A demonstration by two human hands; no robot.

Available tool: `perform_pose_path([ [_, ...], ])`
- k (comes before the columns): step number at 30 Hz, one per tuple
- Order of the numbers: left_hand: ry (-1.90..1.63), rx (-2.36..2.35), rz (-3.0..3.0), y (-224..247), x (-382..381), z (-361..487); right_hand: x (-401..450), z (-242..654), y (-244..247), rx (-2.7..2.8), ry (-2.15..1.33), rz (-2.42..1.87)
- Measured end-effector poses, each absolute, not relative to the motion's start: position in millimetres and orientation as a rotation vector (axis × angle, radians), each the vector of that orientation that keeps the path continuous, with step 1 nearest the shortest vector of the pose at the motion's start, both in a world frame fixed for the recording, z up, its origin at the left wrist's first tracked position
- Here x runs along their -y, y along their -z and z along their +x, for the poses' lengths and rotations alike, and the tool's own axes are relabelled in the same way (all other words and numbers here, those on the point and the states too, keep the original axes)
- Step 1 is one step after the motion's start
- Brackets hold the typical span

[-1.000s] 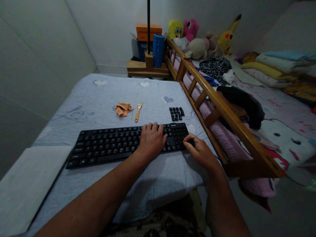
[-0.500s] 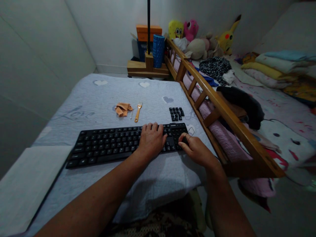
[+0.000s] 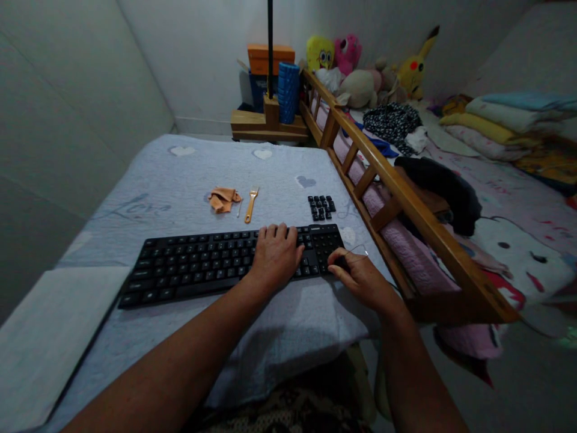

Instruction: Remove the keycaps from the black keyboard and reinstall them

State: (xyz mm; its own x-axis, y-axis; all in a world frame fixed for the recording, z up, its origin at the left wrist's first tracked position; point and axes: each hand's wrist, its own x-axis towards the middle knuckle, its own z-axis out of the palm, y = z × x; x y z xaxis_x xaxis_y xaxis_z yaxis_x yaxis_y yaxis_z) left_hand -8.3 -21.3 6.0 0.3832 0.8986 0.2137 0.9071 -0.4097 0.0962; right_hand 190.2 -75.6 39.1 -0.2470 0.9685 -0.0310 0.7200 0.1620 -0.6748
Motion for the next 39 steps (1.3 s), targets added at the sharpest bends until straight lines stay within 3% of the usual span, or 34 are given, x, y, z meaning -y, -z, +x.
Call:
perform_pose_path([
  [16, 0.349, 1.697, -2.585, -8.0, 21.4, -7.7, 73.7, 179.7, -33.0, 1.877, -0.726, -1.719],
  [27, 0.379, 1.708, -2.598, -5.3, 21.4, -7.9, 58.5, 213.2, -26.3, 1.664, -1.365, -1.536],
  [39, 0.399, 1.707, -2.606, -5.3, 21.2, -8.3, 72.4, 195.1, -36.5, 2.088, -0.818, -1.545],
])
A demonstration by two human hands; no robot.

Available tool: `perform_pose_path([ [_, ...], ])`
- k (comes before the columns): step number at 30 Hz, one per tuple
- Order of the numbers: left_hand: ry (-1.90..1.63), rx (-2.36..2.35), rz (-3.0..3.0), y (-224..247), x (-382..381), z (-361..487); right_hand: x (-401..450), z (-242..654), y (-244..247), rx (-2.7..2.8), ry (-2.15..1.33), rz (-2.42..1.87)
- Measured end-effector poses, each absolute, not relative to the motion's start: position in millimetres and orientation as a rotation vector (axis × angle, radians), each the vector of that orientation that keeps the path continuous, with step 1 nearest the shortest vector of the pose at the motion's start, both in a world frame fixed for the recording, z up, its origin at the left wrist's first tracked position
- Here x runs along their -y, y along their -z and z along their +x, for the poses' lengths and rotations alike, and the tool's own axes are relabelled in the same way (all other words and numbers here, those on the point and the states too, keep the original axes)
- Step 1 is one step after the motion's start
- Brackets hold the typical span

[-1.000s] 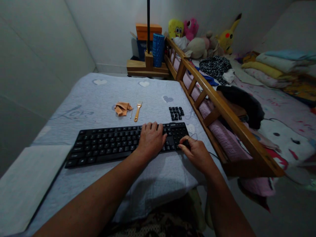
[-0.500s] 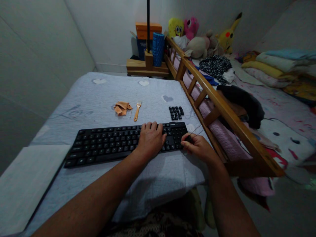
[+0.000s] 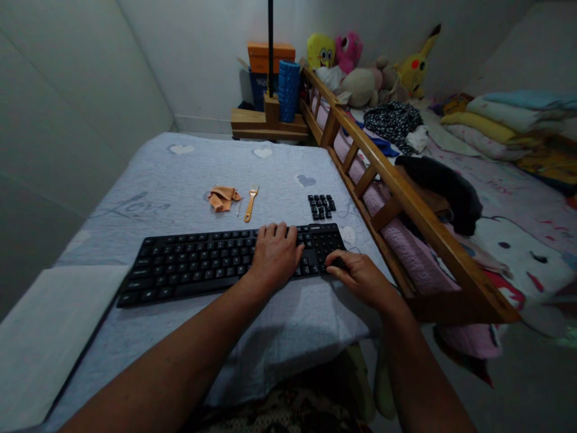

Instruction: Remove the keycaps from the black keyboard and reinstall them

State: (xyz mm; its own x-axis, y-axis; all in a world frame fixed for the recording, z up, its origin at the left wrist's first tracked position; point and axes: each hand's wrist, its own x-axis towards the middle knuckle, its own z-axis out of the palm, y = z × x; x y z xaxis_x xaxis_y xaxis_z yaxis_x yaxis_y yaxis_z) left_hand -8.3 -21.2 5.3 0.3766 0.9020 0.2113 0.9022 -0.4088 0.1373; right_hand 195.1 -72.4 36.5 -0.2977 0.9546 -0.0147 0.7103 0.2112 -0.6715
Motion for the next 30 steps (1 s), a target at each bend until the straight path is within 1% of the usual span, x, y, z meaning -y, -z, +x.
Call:
perform_pose_path([
  [6, 0.393, 1.716, -2.605, -6.1, 21.1, -7.9, 78.3, 201.8, -21.6, 1.939, -0.832, -1.528],
  [14, 0.380, 1.700, -2.602, -6.1, 21.3, -9.1, 73.6, 201.1, -15.9, 2.017, -0.692, -1.442],
  [21, 0.360, 1.695, -2.597, -7.8, 21.3, -9.0, 71.5, 196.6, -15.0, 1.964, -0.661, -1.536],
  [25, 0.363, 1.692, -2.603, -5.9, 21.7, -9.2, 65.4, 198.4, -20.6, 1.988, -0.731, -1.533],
  [30, 0.380, 1.691, -2.597, -4.2, 21.8, -8.8, 56.3, 203.6, -23.5, 1.951, -0.914, -1.553],
])
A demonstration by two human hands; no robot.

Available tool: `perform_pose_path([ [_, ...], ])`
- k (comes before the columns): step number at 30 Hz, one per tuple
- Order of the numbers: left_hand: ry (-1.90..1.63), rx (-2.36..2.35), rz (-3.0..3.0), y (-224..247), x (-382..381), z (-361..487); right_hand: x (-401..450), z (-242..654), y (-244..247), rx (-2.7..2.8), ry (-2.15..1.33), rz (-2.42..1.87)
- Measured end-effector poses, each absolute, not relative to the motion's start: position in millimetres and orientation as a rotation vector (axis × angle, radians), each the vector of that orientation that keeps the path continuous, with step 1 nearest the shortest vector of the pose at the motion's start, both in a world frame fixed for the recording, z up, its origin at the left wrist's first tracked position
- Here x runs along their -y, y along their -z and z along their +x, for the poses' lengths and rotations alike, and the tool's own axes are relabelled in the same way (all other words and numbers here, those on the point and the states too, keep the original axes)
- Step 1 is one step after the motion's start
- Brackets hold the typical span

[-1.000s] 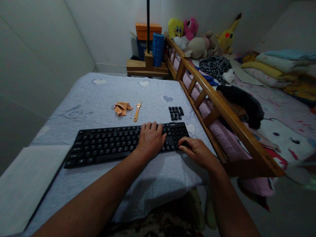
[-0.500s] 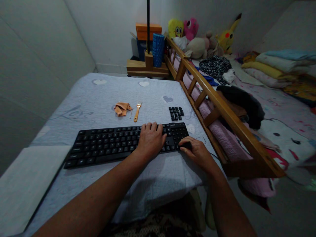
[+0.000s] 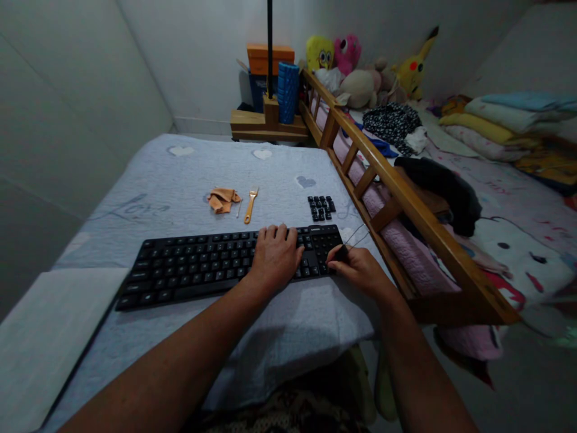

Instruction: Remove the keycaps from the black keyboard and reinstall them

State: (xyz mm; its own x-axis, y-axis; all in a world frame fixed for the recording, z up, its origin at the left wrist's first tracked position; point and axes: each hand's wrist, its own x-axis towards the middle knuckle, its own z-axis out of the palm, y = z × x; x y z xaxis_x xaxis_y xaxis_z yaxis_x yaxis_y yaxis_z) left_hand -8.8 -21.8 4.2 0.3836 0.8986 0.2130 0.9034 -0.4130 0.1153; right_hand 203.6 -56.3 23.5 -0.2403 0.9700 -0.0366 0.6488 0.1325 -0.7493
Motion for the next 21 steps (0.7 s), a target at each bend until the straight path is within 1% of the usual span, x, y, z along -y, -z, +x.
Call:
perform_pose_path([
  [6, 0.378, 1.679, -2.613, -6.2, 22.6, -8.8, 49.2, 211.7, -20.4, 1.767, -1.149, -1.542],
  [9, 0.385, 1.683, -2.615, -6.4, 22.4, -8.9, 48.1, 211.7, -22.5, 1.707, -1.185, -1.537],
  [14, 0.405, 1.731, -2.617, -5.6, 23.5, -8.3, 51.5, 202.9, -30.8, 1.733, -1.022, -1.530],
  [17, 0.561, 1.694, -2.599, -6.0, 26.4, -7.9, 53.0, 195.0, -32.9, 1.763, -0.870, -1.531],
  [21, 0.748, 1.478, -2.777, -9.1, 29.8, -7.3, 52.1, 184.7, -32.0, 1.797, -0.708, -1.515],
])
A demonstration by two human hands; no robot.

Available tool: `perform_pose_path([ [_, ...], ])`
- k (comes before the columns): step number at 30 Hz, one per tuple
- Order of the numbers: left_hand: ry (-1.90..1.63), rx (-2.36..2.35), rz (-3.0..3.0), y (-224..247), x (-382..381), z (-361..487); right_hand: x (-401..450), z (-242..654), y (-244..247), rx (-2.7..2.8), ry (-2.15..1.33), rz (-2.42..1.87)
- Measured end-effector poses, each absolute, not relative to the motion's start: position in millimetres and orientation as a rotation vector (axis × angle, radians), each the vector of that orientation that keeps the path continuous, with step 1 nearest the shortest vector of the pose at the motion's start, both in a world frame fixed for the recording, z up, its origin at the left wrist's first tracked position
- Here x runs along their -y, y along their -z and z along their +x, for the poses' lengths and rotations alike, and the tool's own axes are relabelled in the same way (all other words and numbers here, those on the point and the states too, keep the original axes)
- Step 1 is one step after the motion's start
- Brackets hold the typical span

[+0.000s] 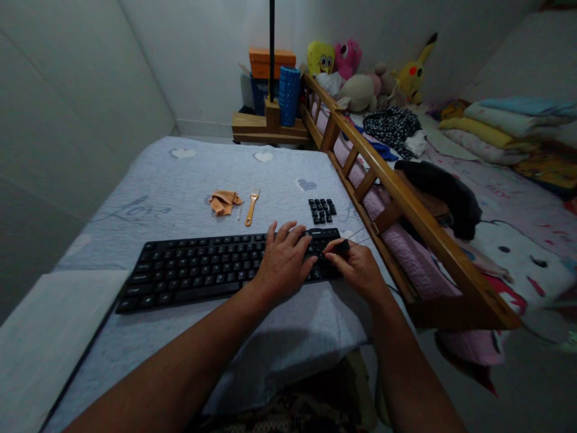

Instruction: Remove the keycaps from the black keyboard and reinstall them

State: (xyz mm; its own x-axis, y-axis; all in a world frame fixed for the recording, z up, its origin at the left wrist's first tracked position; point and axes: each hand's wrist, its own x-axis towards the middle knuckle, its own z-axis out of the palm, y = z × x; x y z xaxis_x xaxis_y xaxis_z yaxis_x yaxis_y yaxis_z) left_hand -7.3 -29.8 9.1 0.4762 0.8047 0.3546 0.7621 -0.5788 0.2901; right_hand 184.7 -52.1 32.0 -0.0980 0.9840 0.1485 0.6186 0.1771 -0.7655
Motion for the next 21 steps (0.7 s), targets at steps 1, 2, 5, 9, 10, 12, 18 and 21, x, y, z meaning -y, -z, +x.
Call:
perform_pose_path([
  [1, -0.718, -1.327, 2.614, -10.0, 30.1, -7.1, 51.9, 182.6, -31.7, 1.801, -0.683, -1.507],
  [2, -0.724, -1.274, 2.607, -10.7, 30.3, -6.9, 51.7, 180.9, -31.5, 1.803, -0.665, -1.500],
  [5, -0.724, -1.199, 2.588, -11.6, 29.6, -6.8, 51.7, 177.3, -31.1, 1.814, -0.637, -1.484],
  [9, -0.740, -1.177, 2.587, -10.5, 27.9, -7.9, 52.8, 175.0, -31.1, 1.824, -0.627, -1.448],
  [10, -0.752, -1.169, 2.588, -9.9, 27.6, -8.2, 53.2, 174.6, -31.1, 1.820, -0.637, -1.439],
  [12, -0.779, -1.149, 2.585, -8.8, 27.4, -8.9, 54.2, 174.0, -31.1, 1.787, -0.685, -1.426],
  [18, -0.932, -1.035, 2.585, -6.2, 27.6, -10.3, 55.5, 173.5, -30.7, 1.533, -0.891, -1.410],
  [21, -1.025, -0.969, 2.589, -5.7, 27.0, -11.0, 54.0, 172.9, -30.7, 1.452, -0.871, -1.440],
])
